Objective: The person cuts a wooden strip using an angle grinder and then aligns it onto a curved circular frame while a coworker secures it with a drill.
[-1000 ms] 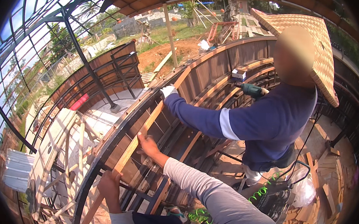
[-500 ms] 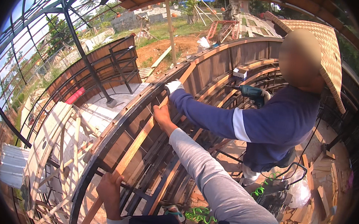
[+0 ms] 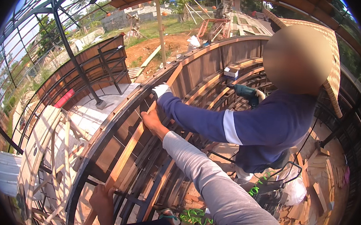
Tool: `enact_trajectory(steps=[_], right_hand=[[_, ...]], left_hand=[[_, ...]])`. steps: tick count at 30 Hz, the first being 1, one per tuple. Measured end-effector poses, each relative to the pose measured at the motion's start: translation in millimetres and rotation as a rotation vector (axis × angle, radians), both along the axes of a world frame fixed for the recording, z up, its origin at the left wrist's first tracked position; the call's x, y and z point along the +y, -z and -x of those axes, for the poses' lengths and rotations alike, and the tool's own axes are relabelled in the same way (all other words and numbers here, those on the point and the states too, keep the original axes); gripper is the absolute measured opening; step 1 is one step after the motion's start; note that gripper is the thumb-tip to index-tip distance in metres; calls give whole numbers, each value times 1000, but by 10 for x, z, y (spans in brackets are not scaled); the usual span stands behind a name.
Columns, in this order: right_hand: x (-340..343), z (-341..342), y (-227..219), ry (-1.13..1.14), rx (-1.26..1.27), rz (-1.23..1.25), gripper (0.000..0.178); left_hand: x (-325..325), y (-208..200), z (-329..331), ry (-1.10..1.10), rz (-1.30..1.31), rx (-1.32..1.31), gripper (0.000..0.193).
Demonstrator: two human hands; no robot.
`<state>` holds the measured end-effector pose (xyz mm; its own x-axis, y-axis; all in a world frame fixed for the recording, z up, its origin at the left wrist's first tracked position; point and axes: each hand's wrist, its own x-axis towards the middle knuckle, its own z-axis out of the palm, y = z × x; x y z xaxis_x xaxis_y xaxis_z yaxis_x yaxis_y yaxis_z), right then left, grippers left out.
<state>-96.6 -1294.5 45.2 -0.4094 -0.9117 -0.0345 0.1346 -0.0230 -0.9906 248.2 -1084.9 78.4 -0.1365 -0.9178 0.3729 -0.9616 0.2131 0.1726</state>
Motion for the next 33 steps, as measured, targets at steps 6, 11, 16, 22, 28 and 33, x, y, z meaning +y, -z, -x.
enact_trajectory(steps=[6, 11, 16, 22, 28, 33], right_hand=[[-14, -38, 62, -10, -17, 30, 29], [-56, -87, -29, -11, -40, 28, 34], [-82, -45, 29, 31, -20, 67, 34], [-22, -69, -44, 23, -24, 46, 34], [-24, -135, -39, 42, -45, 45, 33], [-32, -28, -3, -35, -34, -23, 34]], left_hand=[[83, -91, 54, 24, 4, 17, 33], [60, -102, 61, 0, 24, 0, 33], [41, -75, 49, 2, 0, -22, 33], [-16, 0, -5, 48, 43, 15, 34], [-7, -13, -16, 44, 45, -23, 34], [0, -10, 20, 50, 19, -10, 33]])
